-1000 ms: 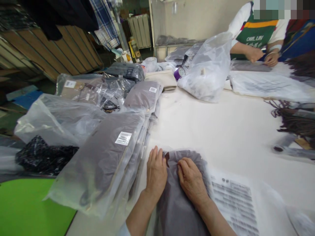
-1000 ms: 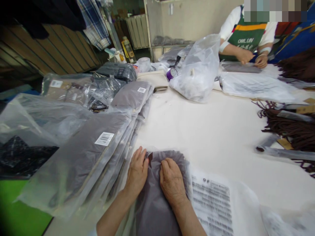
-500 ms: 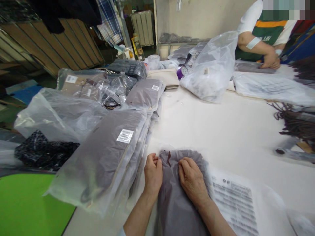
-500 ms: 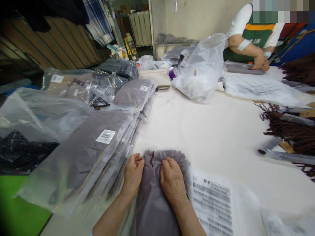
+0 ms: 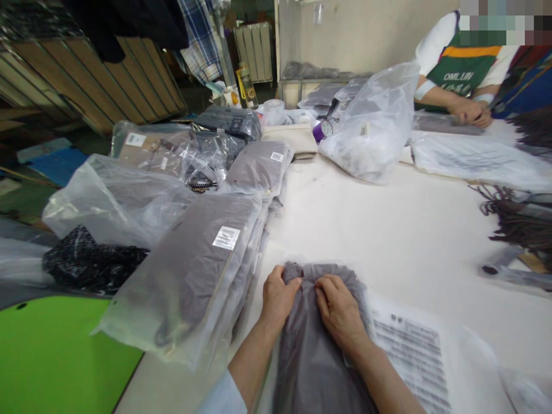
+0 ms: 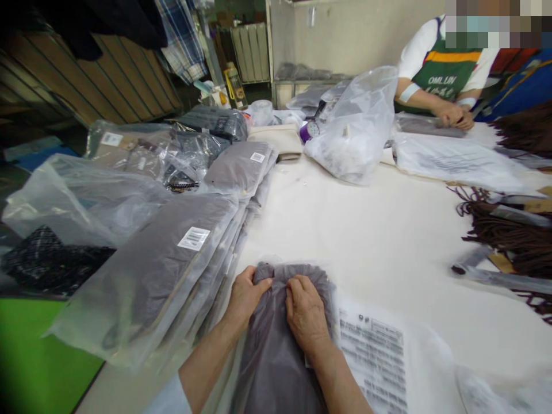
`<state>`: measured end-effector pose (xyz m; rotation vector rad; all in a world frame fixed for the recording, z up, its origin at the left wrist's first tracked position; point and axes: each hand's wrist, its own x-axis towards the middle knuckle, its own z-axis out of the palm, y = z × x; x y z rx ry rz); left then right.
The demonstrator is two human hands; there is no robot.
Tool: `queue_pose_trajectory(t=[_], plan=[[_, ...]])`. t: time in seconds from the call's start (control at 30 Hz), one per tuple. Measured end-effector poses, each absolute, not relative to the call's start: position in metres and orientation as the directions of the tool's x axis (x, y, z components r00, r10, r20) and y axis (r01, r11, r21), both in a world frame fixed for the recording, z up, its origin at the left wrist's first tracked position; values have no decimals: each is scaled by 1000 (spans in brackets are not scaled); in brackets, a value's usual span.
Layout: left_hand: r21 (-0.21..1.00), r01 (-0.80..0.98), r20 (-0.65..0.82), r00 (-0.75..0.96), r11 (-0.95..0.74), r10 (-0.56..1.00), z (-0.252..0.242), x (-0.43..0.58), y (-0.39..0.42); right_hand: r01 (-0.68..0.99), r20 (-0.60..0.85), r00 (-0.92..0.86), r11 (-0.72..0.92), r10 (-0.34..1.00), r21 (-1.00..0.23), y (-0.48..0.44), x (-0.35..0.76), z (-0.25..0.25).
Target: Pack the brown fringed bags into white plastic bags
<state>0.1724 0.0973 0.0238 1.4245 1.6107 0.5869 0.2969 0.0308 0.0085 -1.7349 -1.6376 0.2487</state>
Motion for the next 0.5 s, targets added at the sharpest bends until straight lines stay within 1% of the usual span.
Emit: queue_pose_trajectory(t=[0.07,0.1,0.17,0.2,0.27,0.33,0.37,0.43,0.5], plan=[[811,551,-263,41,198,964,29,165,88,769,334,191,71,923,-635,26,305,21],[805,560,-255,29,195,967,31,160,82,756,336,235,46,912,-653,20,311,27],[782,582,-287,21,222,958,35,148,68,712,305,403,-86,863,-697,-1,321,38],[766,596,-321,28,242,947,35,143,61,668,253,503,-186,826,-720,-16,325,40],[728,627,-390,48,276,920,35,133,47,533,52,655,-412,754,-739,-51,331,39],[695,658,-429,59,288,901,34,125,37,360,-237,672,-590,701,-723,-85,330,31],[680,674,-439,60,288,897,34,123,33,290,-342,656,-643,673,-709,-99,328,26],[660,695,-457,69,286,887,33,119,28,192,-474,617,-704,628,-683,-116,321,19],[660,698,-462,87,277,882,33,117,25,159,-508,599,-714,619,-682,-118,312,21]])
